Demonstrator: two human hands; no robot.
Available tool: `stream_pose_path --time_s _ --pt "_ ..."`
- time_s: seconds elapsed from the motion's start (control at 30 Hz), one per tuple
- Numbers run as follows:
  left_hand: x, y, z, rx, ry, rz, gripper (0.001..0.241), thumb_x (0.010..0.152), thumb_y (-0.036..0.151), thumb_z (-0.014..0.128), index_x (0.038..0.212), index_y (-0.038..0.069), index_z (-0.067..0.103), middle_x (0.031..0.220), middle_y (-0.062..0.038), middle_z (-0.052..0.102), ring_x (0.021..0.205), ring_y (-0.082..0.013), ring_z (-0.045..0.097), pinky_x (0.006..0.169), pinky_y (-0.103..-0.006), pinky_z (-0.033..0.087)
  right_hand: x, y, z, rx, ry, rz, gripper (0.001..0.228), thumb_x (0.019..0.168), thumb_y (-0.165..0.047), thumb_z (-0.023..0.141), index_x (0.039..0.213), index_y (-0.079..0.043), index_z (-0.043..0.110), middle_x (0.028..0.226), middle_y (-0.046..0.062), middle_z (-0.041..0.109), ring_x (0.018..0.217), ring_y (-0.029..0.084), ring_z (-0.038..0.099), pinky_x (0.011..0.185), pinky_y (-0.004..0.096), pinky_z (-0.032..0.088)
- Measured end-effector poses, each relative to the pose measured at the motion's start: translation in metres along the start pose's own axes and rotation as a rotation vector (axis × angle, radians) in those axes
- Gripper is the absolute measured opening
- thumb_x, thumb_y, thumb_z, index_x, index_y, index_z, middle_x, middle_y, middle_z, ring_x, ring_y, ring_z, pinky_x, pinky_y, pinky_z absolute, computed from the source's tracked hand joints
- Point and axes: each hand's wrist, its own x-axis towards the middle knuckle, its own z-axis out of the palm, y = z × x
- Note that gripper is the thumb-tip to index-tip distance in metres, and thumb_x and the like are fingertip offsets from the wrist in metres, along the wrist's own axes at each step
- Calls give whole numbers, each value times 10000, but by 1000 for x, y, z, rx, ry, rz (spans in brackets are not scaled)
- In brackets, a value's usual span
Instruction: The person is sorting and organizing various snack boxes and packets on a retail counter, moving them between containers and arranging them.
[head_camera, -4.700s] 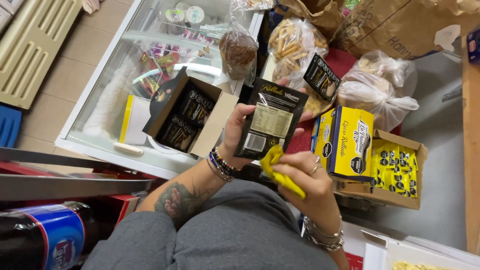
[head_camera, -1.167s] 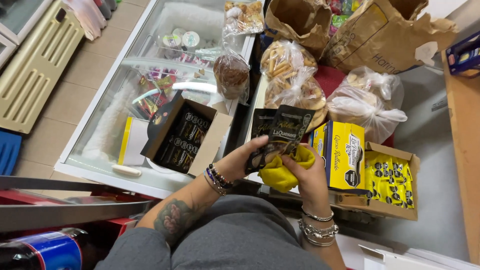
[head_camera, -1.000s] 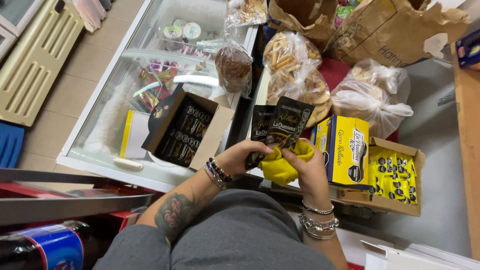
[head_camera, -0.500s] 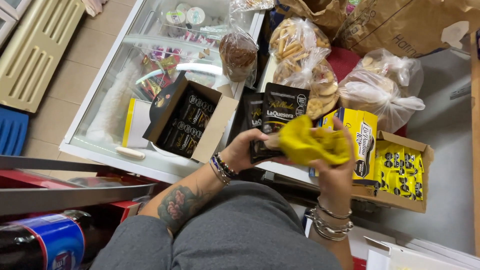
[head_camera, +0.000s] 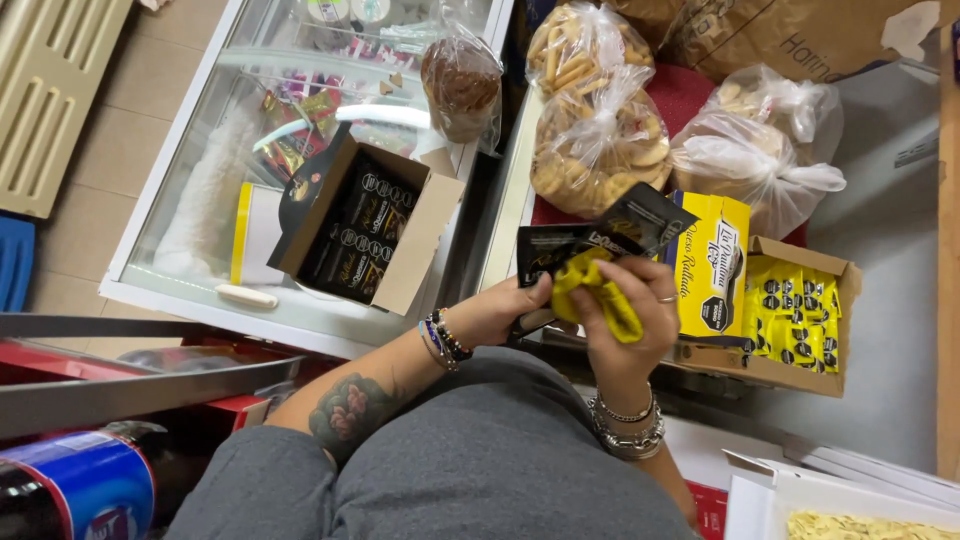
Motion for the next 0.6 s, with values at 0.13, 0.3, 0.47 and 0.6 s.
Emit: stream_pose_path --time_s 0.13,0.3,0.47,0.6 --pt "-8 17 27 -22 -4 -25 347 1045 352 604 1166 34 673 949 -64 696 870 -138 693 868 -344 566 9 1 -14 -95 74 -4 333 853 -167 910 1119 -38 757 1074 157 633 975 305 643 904 436 518" --pt "-9 20 44 -173 -17 -70 184 998 167 690 1053 -9 688 834 -132 686 861 -266 724 822 -436 597 26 4 -26 -190 242 88 259 961 -69 862 1145 46 721 1094 170 627 992 278 625 886 441 520" --pt "-13 13 31 -386 33 -120 358 1013 281 679 1178 -37 679 1072 -209 741 1025 -314 727 946 -537 559 28 17 -37 -178 214 226 247 973 -21 841 1151 56 688 1097 172 603 1027 279 604 909 455 519" --pt "-14 38 29 -563 25 -65 477 1057 322 600 1282 -99 625 1245 -317 663 1205 -458 624 1052 -734 410 15 50 -39 251 169 622 346 932 -122 844 1200 -10 657 1096 163 646 1020 264 691 852 384 619"
